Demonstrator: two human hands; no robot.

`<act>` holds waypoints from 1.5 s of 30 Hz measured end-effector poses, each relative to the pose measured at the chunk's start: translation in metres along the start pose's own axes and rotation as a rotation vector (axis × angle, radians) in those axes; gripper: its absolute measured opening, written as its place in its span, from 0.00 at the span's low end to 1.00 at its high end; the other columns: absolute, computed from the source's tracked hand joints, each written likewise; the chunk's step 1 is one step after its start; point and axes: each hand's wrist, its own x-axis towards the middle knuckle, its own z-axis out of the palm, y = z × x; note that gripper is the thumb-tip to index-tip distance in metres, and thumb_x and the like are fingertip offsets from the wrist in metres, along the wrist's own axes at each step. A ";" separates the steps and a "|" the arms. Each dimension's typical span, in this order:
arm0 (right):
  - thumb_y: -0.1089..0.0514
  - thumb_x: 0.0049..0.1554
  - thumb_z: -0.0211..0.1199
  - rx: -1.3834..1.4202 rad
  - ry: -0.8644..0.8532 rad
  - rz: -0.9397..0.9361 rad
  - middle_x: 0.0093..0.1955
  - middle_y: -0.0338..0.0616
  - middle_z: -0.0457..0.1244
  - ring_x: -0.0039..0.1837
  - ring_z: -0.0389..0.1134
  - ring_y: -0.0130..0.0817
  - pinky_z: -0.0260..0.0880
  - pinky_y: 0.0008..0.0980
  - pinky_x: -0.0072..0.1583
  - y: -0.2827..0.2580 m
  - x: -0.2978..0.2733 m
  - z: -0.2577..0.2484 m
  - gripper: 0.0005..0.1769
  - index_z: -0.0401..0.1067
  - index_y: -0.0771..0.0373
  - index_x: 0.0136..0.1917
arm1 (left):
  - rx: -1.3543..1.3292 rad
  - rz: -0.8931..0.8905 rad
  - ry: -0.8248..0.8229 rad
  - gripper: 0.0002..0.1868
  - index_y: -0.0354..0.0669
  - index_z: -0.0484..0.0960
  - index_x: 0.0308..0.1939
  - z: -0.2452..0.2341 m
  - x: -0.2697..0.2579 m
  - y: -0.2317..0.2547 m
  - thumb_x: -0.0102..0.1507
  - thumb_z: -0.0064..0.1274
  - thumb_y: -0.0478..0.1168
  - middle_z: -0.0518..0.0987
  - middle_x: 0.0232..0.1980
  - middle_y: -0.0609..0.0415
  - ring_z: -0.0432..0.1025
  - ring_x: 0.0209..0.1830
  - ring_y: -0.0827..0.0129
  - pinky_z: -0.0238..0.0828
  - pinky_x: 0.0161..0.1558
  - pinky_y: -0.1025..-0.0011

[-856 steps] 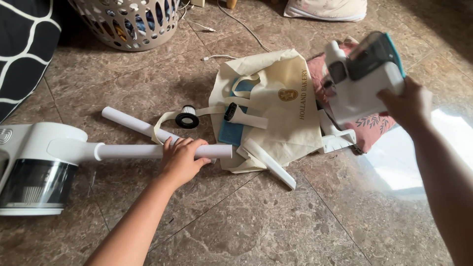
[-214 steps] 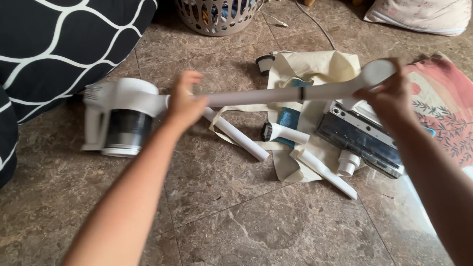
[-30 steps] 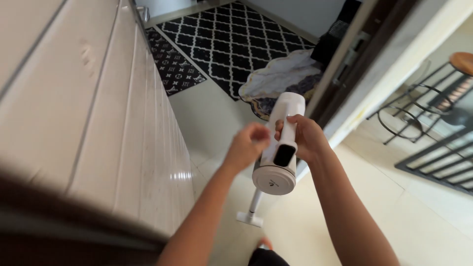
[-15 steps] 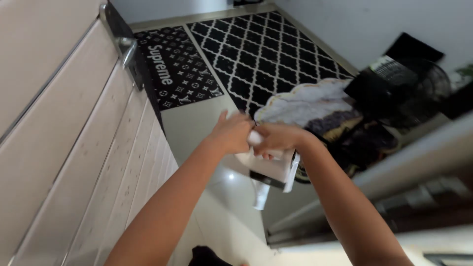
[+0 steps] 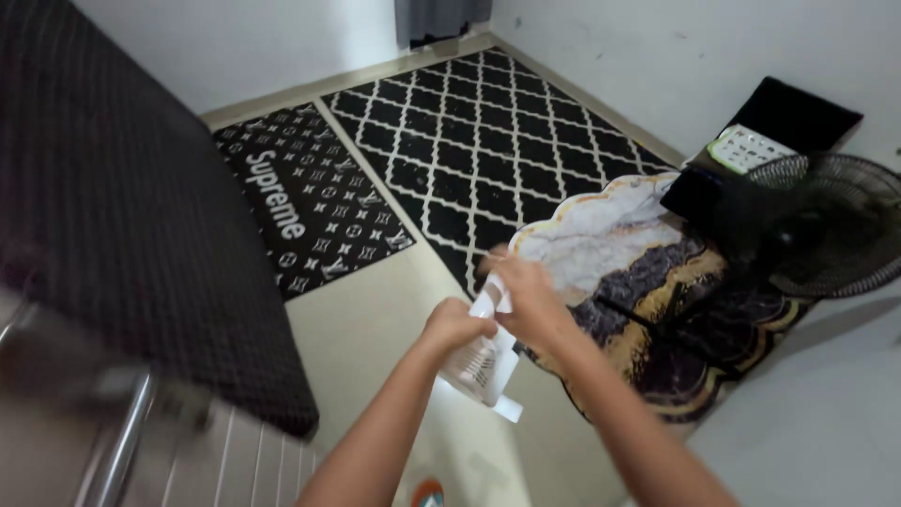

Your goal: Assemble various parts of a handheld vacuum cleaner and then use it to vacuum a rug.

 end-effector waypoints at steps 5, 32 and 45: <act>0.48 0.55 0.66 0.393 -0.113 1.180 0.39 0.52 0.70 0.43 0.74 0.48 0.72 0.45 0.48 0.056 -0.010 0.037 0.36 0.60 0.58 0.72 | -0.047 -0.112 0.170 0.23 0.38 0.88 0.40 0.006 0.047 -0.007 0.45 0.66 0.47 0.86 0.36 0.44 0.82 0.35 0.56 0.79 0.42 0.62; 0.49 0.58 0.51 1.303 0.074 1.582 0.30 0.43 0.60 0.27 0.57 0.31 0.57 0.31 0.30 0.328 0.028 0.281 0.26 0.55 0.47 0.69 | -0.268 0.203 0.065 0.16 0.43 0.84 0.49 0.013 0.354 -0.002 0.57 0.61 0.41 0.85 0.49 0.52 0.80 0.51 0.62 0.75 0.53 0.69; 0.56 0.58 0.44 1.250 -0.032 1.275 0.34 0.48 0.64 0.29 0.63 0.31 0.65 0.29 0.31 0.396 0.098 0.343 0.25 0.63 0.61 0.67 | -1.026 -0.446 -0.299 0.23 0.45 0.83 0.53 -0.037 0.494 0.025 0.67 0.45 0.57 0.84 0.50 0.57 0.74 0.51 0.68 0.67 0.54 0.63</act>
